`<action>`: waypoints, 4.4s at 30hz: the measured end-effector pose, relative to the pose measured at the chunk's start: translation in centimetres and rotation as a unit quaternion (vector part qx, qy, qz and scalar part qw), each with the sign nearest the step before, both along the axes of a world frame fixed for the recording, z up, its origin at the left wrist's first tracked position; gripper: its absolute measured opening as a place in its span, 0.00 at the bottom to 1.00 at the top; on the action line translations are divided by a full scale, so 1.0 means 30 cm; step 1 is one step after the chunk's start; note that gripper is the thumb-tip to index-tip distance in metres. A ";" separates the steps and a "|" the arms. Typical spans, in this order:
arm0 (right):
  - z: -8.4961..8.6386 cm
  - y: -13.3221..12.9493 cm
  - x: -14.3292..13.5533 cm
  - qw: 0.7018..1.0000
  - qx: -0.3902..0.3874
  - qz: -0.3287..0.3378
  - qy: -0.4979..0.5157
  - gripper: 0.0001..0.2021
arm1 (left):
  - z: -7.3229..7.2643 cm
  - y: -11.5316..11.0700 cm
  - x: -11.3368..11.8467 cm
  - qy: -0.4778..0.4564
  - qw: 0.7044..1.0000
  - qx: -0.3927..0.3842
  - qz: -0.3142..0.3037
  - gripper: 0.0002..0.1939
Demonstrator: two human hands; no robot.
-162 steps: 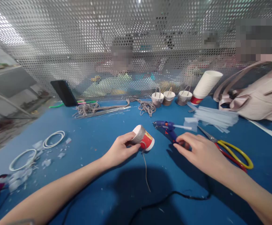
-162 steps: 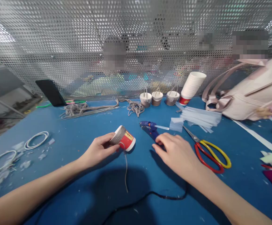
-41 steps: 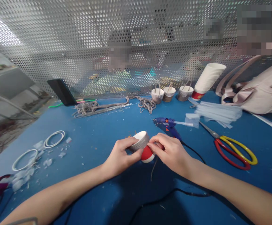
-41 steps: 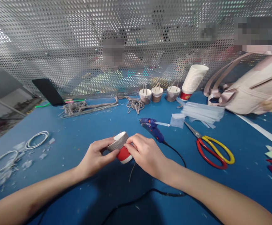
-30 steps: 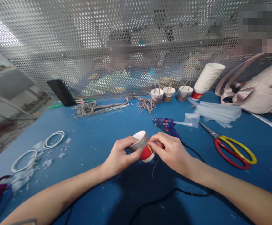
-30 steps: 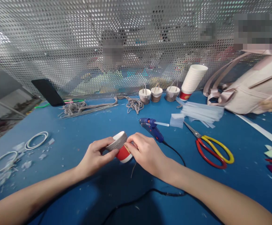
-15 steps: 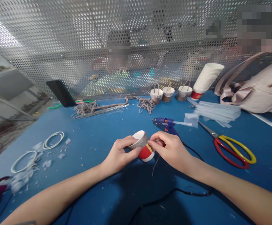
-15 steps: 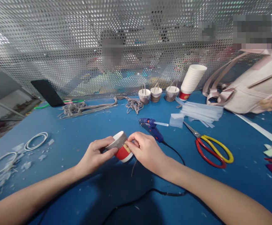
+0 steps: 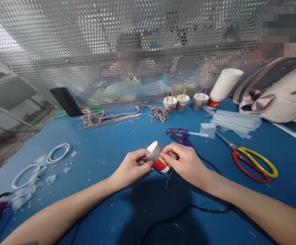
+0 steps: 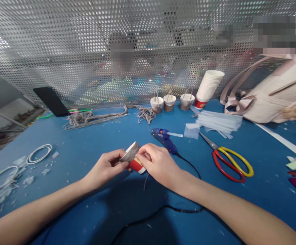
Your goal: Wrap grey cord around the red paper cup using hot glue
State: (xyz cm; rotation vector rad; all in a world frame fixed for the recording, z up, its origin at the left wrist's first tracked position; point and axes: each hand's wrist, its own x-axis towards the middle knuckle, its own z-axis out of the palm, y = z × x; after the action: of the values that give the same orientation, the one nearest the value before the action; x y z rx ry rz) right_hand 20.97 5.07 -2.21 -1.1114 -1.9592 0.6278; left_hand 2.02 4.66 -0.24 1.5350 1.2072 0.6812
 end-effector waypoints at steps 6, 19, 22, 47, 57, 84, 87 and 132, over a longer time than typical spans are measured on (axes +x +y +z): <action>0.019 -0.015 -0.012 1.000 0.006 0.018 -0.013 0.06 | -0.009 -0.004 0.002 0.039 0.997 0.068 0.006 0.10; 0.013 -0.026 -0.011 0.999 0.012 0.029 -0.025 0.06 | -0.005 -0.006 0.000 0.007 0.997 0.082 -0.012 0.18; 0.012 -0.025 -0.009 0.999 0.019 0.027 -0.023 0.07 | -0.002 -0.005 0.000 0.024 0.996 0.077 -0.023 0.11; 0.006 -0.017 -0.005 0.999 0.038 0.031 -0.013 0.06 | -0.017 -0.004 -0.007 0.026 0.993 0.110 -0.017 0.11; 0.022 -0.015 -0.004 0.997 0.063 0.029 -0.028 0.08 | -0.038 0.000 -0.009 0.091 0.969 0.228 -0.042 0.10; 0.094 -0.095 0.149 0.927 0.325 0.140 -0.125 0.19 | -0.053 0.033 -0.042 0.098 0.934 0.342 0.033 0.09; 0.033 -0.020 0.244 0.955 0.225 -0.005 -0.193 0.18 | -0.058 0.041 -0.043 0.103 0.928 0.356 0.034 0.08; 0.006 -0.048 0.093 0.993 0.082 0.030 -0.076 0.10 | -0.107 0.058 -0.032 0.122 0.927 0.352 0.033 0.08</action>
State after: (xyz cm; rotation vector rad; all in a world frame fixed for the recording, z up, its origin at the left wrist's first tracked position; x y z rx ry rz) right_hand 23.76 3.62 -2.03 -1.0265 -2.1393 0.4147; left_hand 1.07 6.40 -3.45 2.2332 1.2683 1.0688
